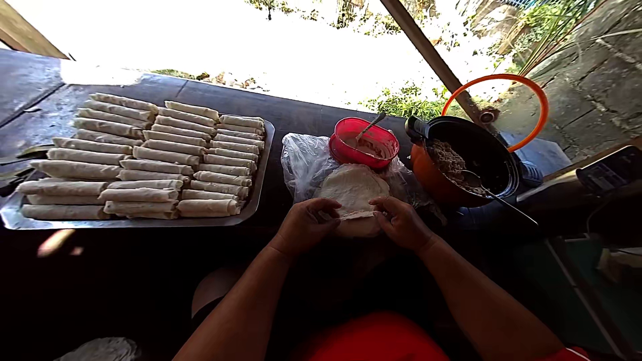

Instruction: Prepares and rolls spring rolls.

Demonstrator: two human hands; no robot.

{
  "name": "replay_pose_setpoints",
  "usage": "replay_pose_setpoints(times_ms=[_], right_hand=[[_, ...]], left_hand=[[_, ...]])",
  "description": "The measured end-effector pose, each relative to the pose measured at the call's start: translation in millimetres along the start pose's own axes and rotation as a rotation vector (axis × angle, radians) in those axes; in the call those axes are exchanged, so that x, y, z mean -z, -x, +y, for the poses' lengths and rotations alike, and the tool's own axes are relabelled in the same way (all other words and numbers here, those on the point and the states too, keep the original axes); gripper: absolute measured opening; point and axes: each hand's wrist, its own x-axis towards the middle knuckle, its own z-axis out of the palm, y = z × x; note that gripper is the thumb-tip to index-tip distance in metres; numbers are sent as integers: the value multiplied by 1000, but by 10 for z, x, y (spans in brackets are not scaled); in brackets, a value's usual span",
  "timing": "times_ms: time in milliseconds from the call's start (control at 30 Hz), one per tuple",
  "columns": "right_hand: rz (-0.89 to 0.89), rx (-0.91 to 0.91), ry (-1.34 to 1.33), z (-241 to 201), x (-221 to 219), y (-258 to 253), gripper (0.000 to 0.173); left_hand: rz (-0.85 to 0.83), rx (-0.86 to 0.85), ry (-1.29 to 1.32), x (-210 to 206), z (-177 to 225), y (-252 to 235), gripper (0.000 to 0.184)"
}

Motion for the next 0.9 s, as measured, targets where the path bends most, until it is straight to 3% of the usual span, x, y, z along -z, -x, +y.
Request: replay_pose_setpoints(times_ms=[100,267,367,500,633,767,900], right_hand=[[-7,-16,11,16,0,-61,27],[-58,-55,27,35,40,-244,26],[-100,-80,29,74,32,-364,25],[-120,-97,46,92,28,-450,27],[48,40,128,14,-19,-369,31],[42,172,149,-28,-96,-283,53],[-74,98,135,-22,-121,-276,77]], left_hand=[[22,49,39,1,20,-7,39],[161,172,-101,-72,7,-53,39],[211,69,-308,-111,45,-59,50],[83,-256,-618,-236,213,-149,45],[-95,-175,-663,-329,185,-293,52],[-93,-60,-544,-332,60,-282,55],[-63,-7,-474,-351,44,-282,65]])
